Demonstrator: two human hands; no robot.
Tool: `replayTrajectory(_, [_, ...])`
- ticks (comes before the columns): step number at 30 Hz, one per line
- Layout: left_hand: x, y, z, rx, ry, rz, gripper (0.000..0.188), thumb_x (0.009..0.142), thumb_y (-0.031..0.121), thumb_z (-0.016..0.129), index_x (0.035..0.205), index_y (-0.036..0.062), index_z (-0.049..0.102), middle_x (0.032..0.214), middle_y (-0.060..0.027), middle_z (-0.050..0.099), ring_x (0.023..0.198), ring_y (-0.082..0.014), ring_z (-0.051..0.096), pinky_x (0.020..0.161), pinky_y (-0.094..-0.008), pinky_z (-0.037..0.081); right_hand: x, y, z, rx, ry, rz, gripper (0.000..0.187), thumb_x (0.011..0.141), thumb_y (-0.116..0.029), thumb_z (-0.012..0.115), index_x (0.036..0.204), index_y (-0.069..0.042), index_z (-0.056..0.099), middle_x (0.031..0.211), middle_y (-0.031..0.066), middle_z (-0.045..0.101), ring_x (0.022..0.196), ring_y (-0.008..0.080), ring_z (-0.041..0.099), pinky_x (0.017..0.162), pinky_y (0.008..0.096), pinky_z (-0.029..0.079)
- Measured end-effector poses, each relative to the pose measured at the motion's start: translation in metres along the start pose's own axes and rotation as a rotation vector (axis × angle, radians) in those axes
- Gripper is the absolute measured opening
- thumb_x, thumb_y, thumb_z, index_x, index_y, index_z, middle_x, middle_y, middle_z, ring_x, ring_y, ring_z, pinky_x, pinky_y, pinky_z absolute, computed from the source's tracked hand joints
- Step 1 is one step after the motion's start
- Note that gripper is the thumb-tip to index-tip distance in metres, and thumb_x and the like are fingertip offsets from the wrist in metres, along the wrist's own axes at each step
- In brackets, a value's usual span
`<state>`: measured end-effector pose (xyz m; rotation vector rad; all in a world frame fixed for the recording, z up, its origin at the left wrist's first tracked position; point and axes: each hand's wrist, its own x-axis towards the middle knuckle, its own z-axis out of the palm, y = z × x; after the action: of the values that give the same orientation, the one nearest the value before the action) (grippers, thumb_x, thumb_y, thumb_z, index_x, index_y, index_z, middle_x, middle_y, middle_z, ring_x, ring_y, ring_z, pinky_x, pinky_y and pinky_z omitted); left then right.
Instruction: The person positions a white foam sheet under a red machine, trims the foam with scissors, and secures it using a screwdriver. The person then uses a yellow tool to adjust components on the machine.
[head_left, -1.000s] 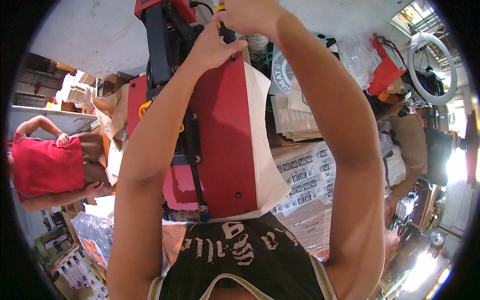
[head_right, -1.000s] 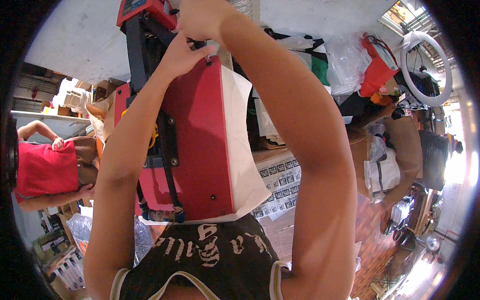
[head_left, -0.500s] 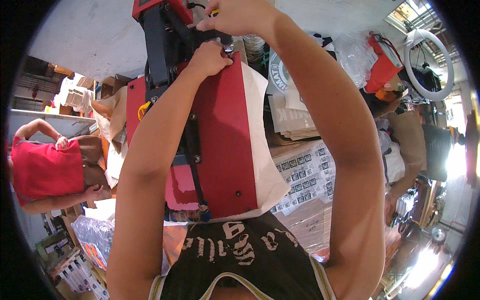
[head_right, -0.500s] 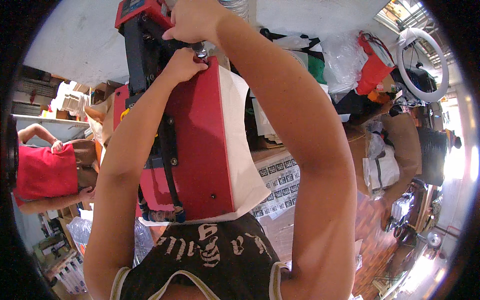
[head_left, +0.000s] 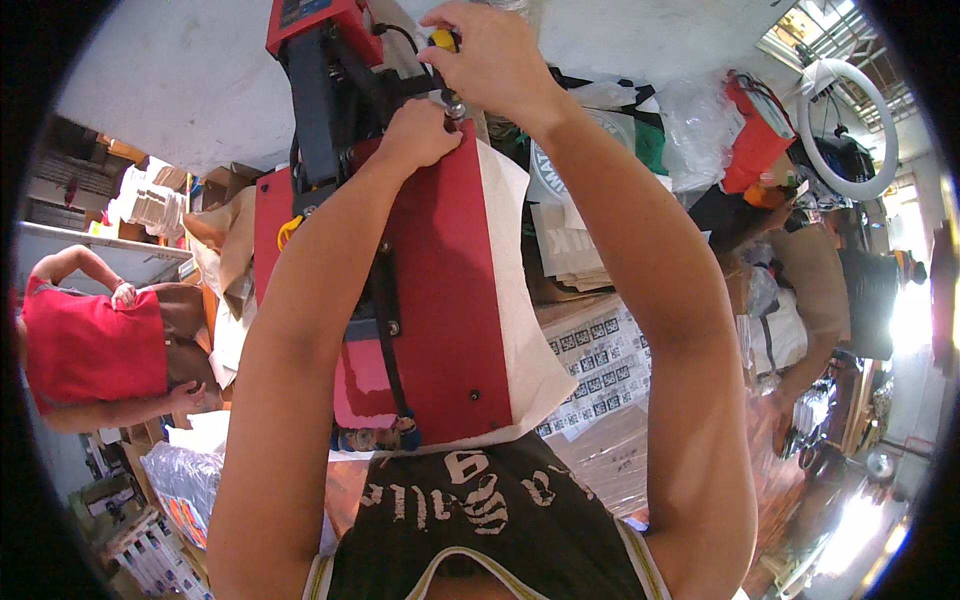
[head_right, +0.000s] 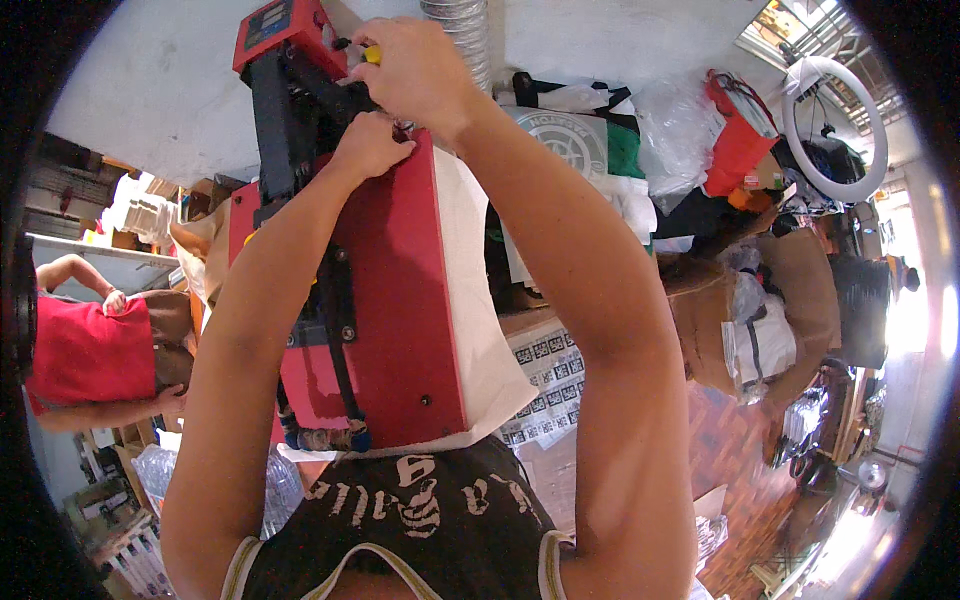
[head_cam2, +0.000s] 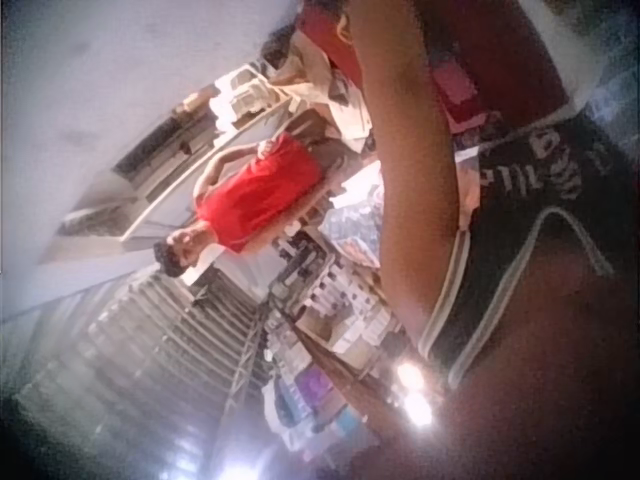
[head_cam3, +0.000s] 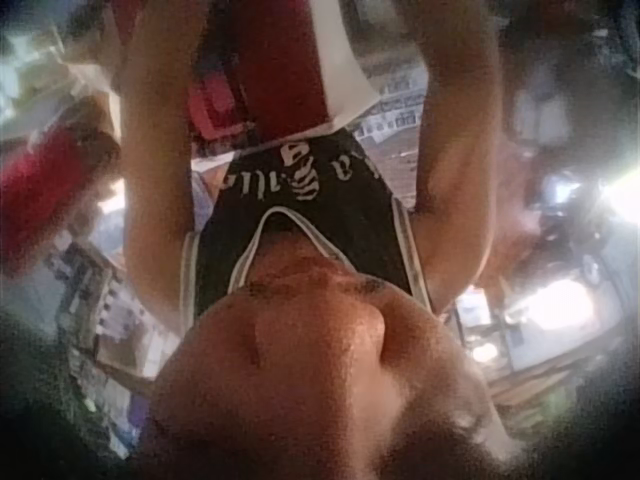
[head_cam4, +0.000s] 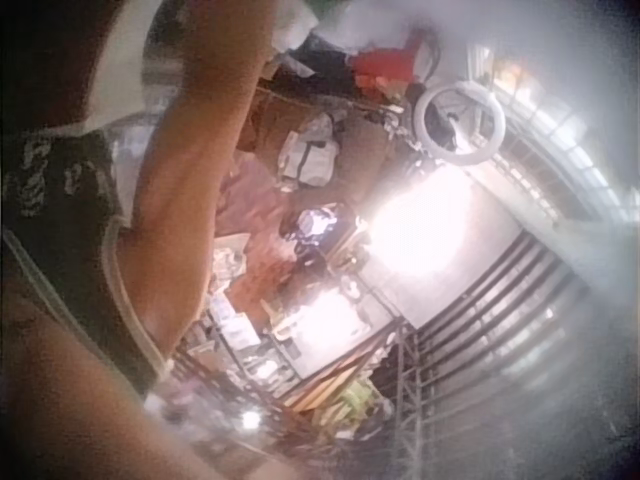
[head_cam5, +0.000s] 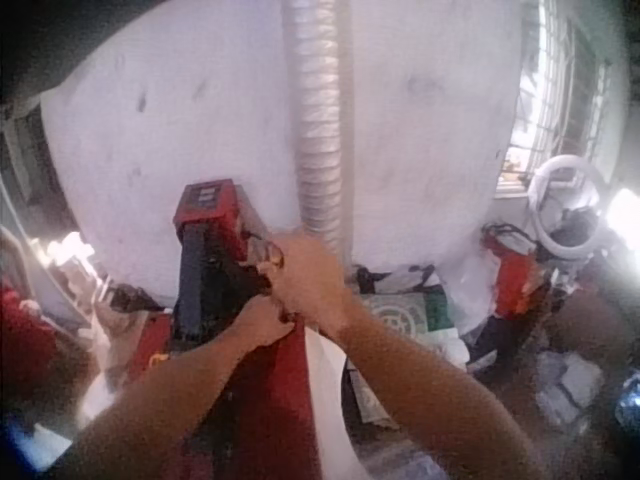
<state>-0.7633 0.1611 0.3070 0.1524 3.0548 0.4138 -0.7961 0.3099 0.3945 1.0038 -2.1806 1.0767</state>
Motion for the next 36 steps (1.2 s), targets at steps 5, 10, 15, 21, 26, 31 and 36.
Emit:
replayTrajectory(5, [-0.004,-0.002,0.005,0.056,0.045,-0.024,0.045,0.082,0.040,0.071,0.101,-0.0011,0.074,0.109,-0.0244,0.071,0.103,-0.0405,0.068,0.095,-0.0468,0.054,-0.008,-0.006,0.001,0.022,0.131,-0.083,0.030,0.076,-0.032,0.083,0.095,-0.009,0.078,0.094,0.0195,0.070,0.091,0.0395,0.068,0.082,0.0449,0.055])
replayTrajectory(10, [0.004,-0.011,0.016,0.073,0.077,-0.018,0.048,0.082,0.041,0.072,0.101,-0.0020,0.074,0.108,-0.0237,0.072,0.101,-0.0395,0.070,0.093,-0.0463,0.055,-0.006,-0.002,0.000,0.233,0.069,0.008,0.031,0.077,-0.031,0.085,0.098,-0.010,0.076,0.100,0.0140,0.070,0.092,0.0313,0.067,0.080,0.0408,0.055])
replayTrajectory(15, [0.002,-0.002,0.011,0.063,0.080,-0.036,0.047,0.080,0.040,0.073,0.101,-0.0015,0.074,0.107,-0.0245,0.072,0.102,-0.0391,0.069,0.093,-0.0454,0.056,-0.012,0.000,0.006,0.116,0.220,0.064,0.024,0.080,-0.025,0.082,0.098,-0.010,0.076,0.098,0.0118,0.070,0.085,0.0279,0.069,0.077,0.0387,0.056])
replayTrajectory(21, [-0.002,-0.001,0.007,0.000,0.104,-0.030,0.044,0.080,0.038,0.073,0.100,-0.0013,0.074,0.107,-0.0248,0.071,0.102,-0.0387,0.069,0.094,-0.0452,0.055,-0.009,-0.007,0.002,0.044,0.116,0.055,0.042,0.076,-0.032,0.086,0.108,-0.006,0.074,0.100,0.0169,0.072,0.086,0.0278,0.070,0.080,0.0355,0.056])
replayTrajectory(26, [-0.003,0.001,0.008,0.043,0.074,-0.073,0.042,0.081,0.036,0.072,0.103,-0.0006,0.074,0.108,-0.0244,0.071,0.103,-0.0393,0.069,0.095,-0.0455,0.055,-0.006,-0.003,0.009,0.333,0.109,0.194,0.037,0.077,-0.032,0.083,0.101,-0.006,0.075,0.099,0.0204,0.072,0.092,0.0367,0.071,0.085,0.0418,0.056])
replayTrajectory(31, [-0.005,0.005,0.004,0.020,0.068,-0.054,0.039,0.081,0.036,0.073,0.102,0.0034,0.076,0.108,-0.0233,0.072,0.103,-0.0384,0.069,0.095,-0.0459,0.055,-0.007,-0.001,0.010,0.190,0.122,0.114,0.036,0.077,-0.031,0.082,0.103,-0.006,0.075,0.101,0.0191,0.070,0.096,0.0355,0.069,0.086,0.0404,0.055])
replayTrajectory(36, [-0.003,-0.003,0.010,-0.031,0.099,-0.019,0.040,0.078,0.035,0.073,0.092,-0.0022,0.074,0.096,-0.0246,0.072,0.089,-0.0402,0.071,0.086,-0.0460,0.056,-0.008,0.002,0.015,0.116,0.140,0.000,0.035,0.076,-0.028,0.083,0.103,-0.007,0.076,0.103,0.0174,0.069,0.095,0.0351,0.067,0.087,0.0401,0.055])
